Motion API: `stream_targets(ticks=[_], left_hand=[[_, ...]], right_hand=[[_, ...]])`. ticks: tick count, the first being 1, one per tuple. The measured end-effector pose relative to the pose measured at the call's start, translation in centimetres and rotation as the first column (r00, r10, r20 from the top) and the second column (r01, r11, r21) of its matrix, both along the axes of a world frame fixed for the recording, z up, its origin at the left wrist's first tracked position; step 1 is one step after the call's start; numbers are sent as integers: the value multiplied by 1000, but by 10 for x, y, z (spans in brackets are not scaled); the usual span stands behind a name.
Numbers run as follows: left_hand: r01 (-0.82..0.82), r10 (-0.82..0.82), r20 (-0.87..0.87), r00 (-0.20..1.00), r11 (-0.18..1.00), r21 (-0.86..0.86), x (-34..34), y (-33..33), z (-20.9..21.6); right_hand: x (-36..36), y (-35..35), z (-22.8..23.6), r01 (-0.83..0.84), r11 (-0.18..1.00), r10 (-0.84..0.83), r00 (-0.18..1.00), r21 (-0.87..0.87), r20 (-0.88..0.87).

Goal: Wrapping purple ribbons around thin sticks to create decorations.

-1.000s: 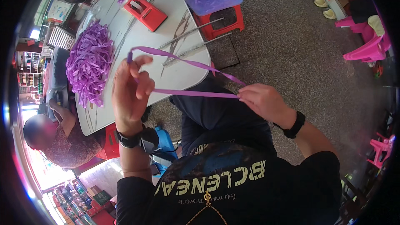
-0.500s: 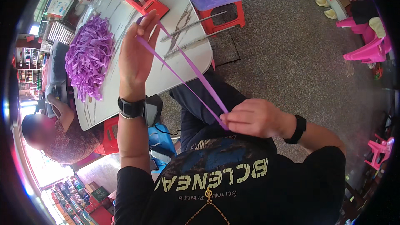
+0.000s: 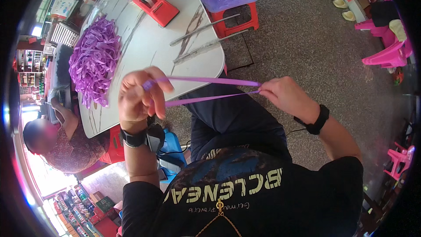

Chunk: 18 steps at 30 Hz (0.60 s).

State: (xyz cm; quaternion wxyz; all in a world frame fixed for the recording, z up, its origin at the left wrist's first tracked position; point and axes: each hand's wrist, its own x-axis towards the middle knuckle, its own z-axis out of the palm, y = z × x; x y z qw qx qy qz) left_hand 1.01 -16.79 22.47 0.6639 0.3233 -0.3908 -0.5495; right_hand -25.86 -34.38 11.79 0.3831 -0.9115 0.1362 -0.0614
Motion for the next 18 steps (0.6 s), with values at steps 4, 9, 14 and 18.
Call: stream_targets(ticks=[4, 9, 14, 18], left_hand=[[117, -203, 302, 931, 953, 280, -1, 8, 6], [-56, -288, 515, 807, 831, 553, -2, 15, -8], [-144, -276, 564, 778, 795, 589, -1, 19, -15], [-217, -142, 538, 831, 807, 549, -1, 21, -20]], right_hand=[[6, -16, 18, 156, 985, -160, 986, -73, -43], [17, -23, 36, 289, 940, -293, 956, -183, 7], [20, -24, 40, 390, 878, -323, 911, -278, 257], [23, -20, 49, 400, 892, -338, 900, -212, 276]])
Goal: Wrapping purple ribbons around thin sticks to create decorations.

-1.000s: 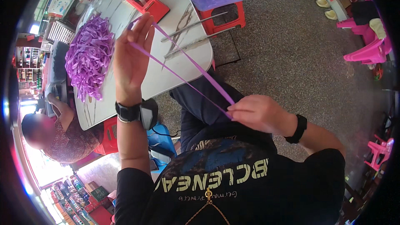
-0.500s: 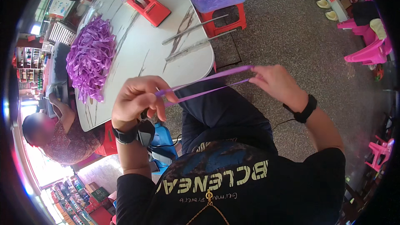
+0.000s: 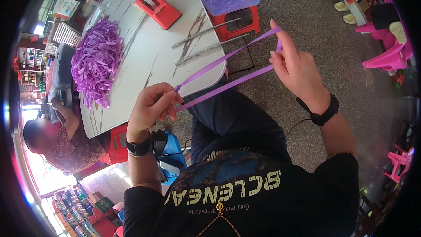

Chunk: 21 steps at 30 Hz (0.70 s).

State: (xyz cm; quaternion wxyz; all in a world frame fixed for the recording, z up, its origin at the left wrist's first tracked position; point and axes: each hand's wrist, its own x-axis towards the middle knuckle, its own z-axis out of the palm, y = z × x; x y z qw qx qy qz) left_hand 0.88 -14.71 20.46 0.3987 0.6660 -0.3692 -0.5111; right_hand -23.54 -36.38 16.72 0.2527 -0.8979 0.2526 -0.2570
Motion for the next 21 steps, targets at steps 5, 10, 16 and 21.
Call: stream_targets(ticks=[5, 10, 16, 21], left_hand=[[-22, 22, 1, 1000, 992, -125, -4, 0, -1], [-71, 77, 12, 997, 962, -265, -10, -2, -1], [69, 208, 464, 861, 857, -511, -27, -10, 0], [332, 285, 730, 621, 748, -574, -44, -22, 22]], right_hand=[[2, 1, 9, -19, 995, 6, 991, 100, 136], [1, 3, 13, -6, 999, -1, 989, 44, 146], [5, 8, 20, 17, 1000, -18, 969, 6, 245], [11, 16, 23, 21, 998, -45, 855, 51, 516]])
